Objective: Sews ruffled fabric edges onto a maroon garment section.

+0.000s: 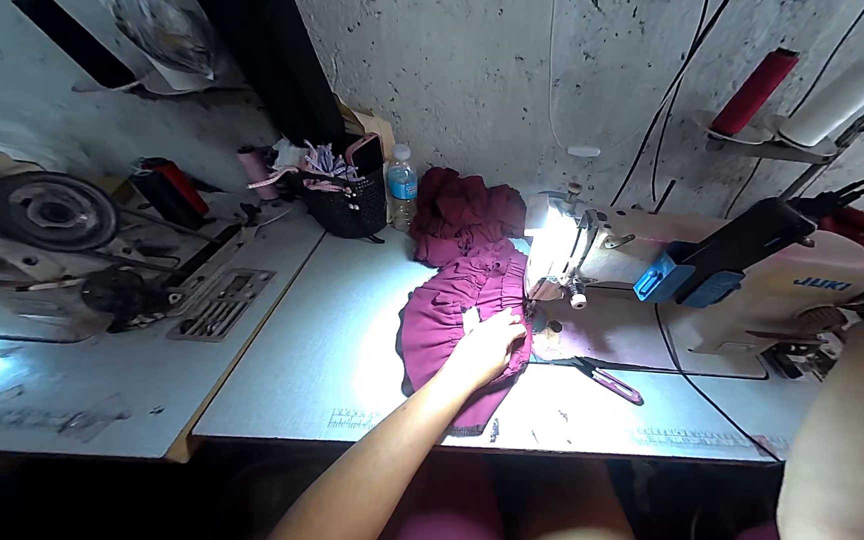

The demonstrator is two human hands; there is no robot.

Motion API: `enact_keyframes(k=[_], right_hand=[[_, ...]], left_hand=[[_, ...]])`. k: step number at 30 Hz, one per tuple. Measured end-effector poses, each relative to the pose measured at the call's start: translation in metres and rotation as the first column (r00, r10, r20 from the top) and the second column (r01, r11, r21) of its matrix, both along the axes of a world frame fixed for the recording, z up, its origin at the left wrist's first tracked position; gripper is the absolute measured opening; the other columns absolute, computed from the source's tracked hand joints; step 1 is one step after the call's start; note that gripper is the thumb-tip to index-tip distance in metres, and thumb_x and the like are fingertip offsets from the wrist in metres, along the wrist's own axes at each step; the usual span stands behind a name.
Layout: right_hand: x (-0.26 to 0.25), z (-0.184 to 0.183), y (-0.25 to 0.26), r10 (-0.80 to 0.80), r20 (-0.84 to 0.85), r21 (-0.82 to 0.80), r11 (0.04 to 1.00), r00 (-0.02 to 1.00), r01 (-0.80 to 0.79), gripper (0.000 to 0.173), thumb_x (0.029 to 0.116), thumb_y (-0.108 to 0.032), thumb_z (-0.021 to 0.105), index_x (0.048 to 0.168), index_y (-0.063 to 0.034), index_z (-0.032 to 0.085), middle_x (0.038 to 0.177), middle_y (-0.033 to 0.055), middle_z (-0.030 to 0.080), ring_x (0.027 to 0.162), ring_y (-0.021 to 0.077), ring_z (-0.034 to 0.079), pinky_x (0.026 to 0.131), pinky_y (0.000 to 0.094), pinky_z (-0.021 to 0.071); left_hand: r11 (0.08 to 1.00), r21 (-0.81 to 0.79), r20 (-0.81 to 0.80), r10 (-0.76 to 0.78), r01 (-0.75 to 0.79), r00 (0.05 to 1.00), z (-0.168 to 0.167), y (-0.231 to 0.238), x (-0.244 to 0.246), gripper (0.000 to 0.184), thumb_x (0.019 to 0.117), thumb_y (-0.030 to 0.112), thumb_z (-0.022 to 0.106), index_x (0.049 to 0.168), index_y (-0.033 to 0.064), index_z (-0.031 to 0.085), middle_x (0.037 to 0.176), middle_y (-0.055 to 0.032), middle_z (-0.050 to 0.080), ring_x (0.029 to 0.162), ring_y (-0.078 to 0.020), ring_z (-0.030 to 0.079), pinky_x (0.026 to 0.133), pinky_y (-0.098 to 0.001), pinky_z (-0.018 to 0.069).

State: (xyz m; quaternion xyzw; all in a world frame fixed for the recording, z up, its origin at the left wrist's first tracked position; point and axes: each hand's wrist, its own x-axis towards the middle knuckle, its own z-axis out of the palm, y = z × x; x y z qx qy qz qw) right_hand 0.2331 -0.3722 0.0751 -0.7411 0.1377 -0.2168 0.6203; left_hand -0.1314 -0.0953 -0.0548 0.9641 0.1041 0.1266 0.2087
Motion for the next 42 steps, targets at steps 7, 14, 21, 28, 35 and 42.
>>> enact_keyframes(k=[7,14,21,28,35,42], right_hand=[[0.007,-0.052,-0.031,0.057,0.122,0.08,0.995,0.991,-0.067,0.04,0.1113,-0.023,0.04,0.137,0.0021,0.056,0.132,0.0103,0.063,0.121,0.0106,0.058,0.106,0.028,0.0445],[0.008,-0.031,-0.028,0.107,0.211,0.103,0.986,0.972,-0.131,0.03,0.1079,-0.017,0.048,0.127,0.0032,0.058,0.118,0.0096,0.065,0.106,0.007,0.064,0.096,0.0227,0.0506],[-0.006,-0.071,-0.027,0.105,0.08,-0.04,0.994,0.991,-0.102,0.042,0.1105,-0.017,0.038,0.145,0.0012,0.052,0.144,0.0155,0.058,0.132,0.0163,0.055,0.111,0.0306,0.0416],[-0.135,-0.067,0.004,0.362,0.346,-0.33,0.911,0.866,-0.249,0.055,0.1083,-0.011,0.036,0.155,0.0152,0.023,0.162,0.0332,0.028,0.154,0.0333,0.03,0.126,0.0358,0.0246],[-0.24,-0.134,0.021,0.748,0.347,-0.6,0.64,0.566,-0.479,0.046,0.102,-0.016,0.047,0.136,0.0139,0.055,0.146,0.0298,0.053,0.142,0.0369,0.047,0.119,0.0479,0.0385],[-0.238,-0.151,0.021,0.865,0.104,-0.792,0.37,0.49,-0.485,0.036,0.0982,-0.026,0.061,0.128,-0.0076,0.072,0.131,0.0147,0.068,0.123,0.0327,0.063,0.104,0.0492,0.051]], left_hand=[[1.0,0.0,0.057,-0.021,0.021,0.998,-0.004,0.001,0.0,0.034,0.1043,0.007,0.044,0.126,0.0044,0.07,0.143,-0.0169,0.061,0.143,-0.0299,0.05,0.12,-0.0427,0.0372],[1.0,-0.007,0.098,-0.023,0.023,0.995,-0.007,0.003,0.001,0.033,0.1057,0.009,0.043,0.124,0.0024,0.069,0.14,-0.0167,0.064,0.141,-0.0291,0.052,0.119,-0.0408,0.0386],[0.97,-0.238,0.197,0.106,-0.057,0.975,-0.003,0.014,0.01,0.036,0.109,0.023,0.045,0.121,0.0003,0.07,0.121,-0.0152,0.071,0.12,-0.0238,0.065,0.108,-0.0412,0.0475],[0.961,-0.156,0.058,0.238,-0.227,0.969,0.002,0.028,0.04,0.021,0.1011,0.019,0.063,0.108,0.0045,0.076,0.113,-0.0145,0.067,0.117,-0.0296,0.061,0.104,-0.0442,0.0476],[0.987,0.025,-0.018,0.16,-0.159,0.987,0.008,0.039,0.031,0.015,0.0978,0.012,0.064,0.095,-0.0019,0.069,0.102,-0.0182,0.066,0.107,-0.0352,0.064,0.099,-0.0512,0.0498],[0.903,-0.056,0.126,0.43,-0.426,0.894,0.004,0.1,-0.032,0.01,0.0957,0.005,0.068,0.094,-0.0036,0.073,0.101,-0.0207,0.07,0.098,-0.0371,0.068,0.09,-0.0581,0.0527]])
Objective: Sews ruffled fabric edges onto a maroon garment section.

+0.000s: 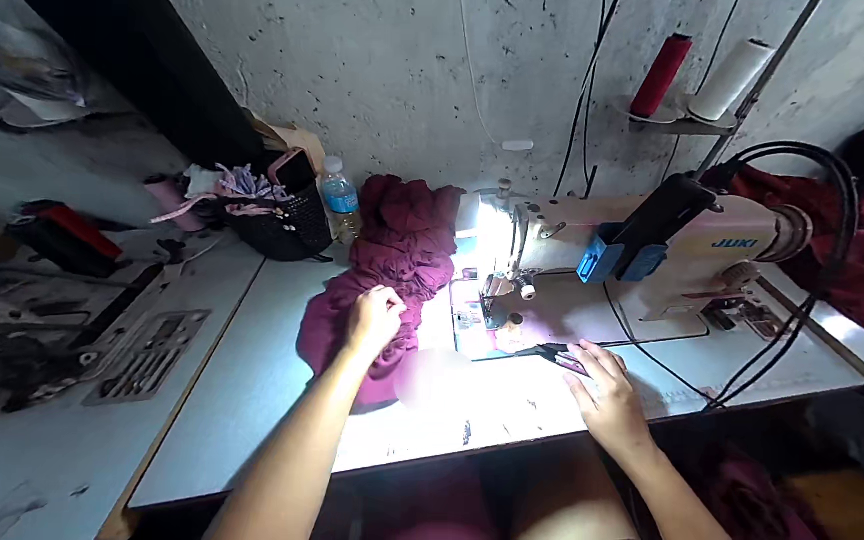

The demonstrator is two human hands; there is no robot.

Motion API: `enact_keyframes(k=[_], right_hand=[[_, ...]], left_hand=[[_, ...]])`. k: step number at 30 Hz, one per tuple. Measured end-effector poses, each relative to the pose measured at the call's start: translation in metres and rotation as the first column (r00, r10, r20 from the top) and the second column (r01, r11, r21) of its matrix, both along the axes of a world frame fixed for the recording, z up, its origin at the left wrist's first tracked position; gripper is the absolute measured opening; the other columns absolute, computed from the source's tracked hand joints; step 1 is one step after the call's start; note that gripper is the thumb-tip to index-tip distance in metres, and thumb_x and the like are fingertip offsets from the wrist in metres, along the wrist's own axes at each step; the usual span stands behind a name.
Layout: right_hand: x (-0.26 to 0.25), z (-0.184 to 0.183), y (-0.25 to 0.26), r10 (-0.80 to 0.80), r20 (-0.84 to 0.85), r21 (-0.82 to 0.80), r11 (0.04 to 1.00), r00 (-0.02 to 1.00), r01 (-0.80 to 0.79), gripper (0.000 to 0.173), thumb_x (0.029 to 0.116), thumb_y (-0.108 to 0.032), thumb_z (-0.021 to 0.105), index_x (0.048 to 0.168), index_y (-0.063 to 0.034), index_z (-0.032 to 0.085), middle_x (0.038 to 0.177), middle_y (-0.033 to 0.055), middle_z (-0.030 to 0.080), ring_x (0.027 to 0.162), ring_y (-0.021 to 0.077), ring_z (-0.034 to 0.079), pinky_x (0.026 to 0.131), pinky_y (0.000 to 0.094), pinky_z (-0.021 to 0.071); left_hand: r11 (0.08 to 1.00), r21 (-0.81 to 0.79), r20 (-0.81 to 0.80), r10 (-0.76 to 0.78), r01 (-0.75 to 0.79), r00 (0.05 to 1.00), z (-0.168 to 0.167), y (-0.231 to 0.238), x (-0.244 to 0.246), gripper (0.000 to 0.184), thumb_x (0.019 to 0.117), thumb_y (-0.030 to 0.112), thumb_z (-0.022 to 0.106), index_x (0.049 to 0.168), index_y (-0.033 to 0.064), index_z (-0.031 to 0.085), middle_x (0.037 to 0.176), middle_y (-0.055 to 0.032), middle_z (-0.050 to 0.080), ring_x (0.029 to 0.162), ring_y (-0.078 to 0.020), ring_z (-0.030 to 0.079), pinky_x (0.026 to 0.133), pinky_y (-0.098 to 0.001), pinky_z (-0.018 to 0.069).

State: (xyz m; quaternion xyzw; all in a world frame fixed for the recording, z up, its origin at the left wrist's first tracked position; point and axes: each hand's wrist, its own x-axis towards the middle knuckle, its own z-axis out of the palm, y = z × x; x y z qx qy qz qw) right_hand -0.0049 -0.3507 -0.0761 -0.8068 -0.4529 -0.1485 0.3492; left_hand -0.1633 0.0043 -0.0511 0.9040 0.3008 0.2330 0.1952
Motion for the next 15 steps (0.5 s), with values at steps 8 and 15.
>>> enact_keyframes(k=[8,15], right_hand=[[0.011,0.006,0.035,-0.079,0.123,-0.173,0.98,0.989,0.1,0.02,0.0986,-0.002,0.05,0.1,0.0039,0.07,0.095,0.0195,0.07,0.096,0.0358,0.07,0.084,0.0479,0.0581],[-0.042,0.069,0.117,-0.079,-0.239,-0.505,0.861,0.968,-0.055,0.04,0.1075,-0.03,0.046,0.146,-0.0228,0.057,0.121,0.0147,0.069,0.112,0.0333,0.067,0.094,0.0533,0.0522]], left_hand=[[1.0,-0.004,0.161,0.017,-0.016,0.987,-0.008,0.006,0.0,0.004,0.0913,0.005,0.075,0.092,0.0009,0.075,0.091,-0.0149,0.068,0.082,-0.0271,0.066,0.079,-0.0472,0.0552],[0.995,-0.004,0.152,-0.098,0.1,0.983,-0.003,0.011,-0.013,0.003,0.089,0.004,0.077,0.089,0.0021,0.075,0.089,-0.0122,0.067,0.079,-0.024,0.065,0.077,-0.0446,0.055]])
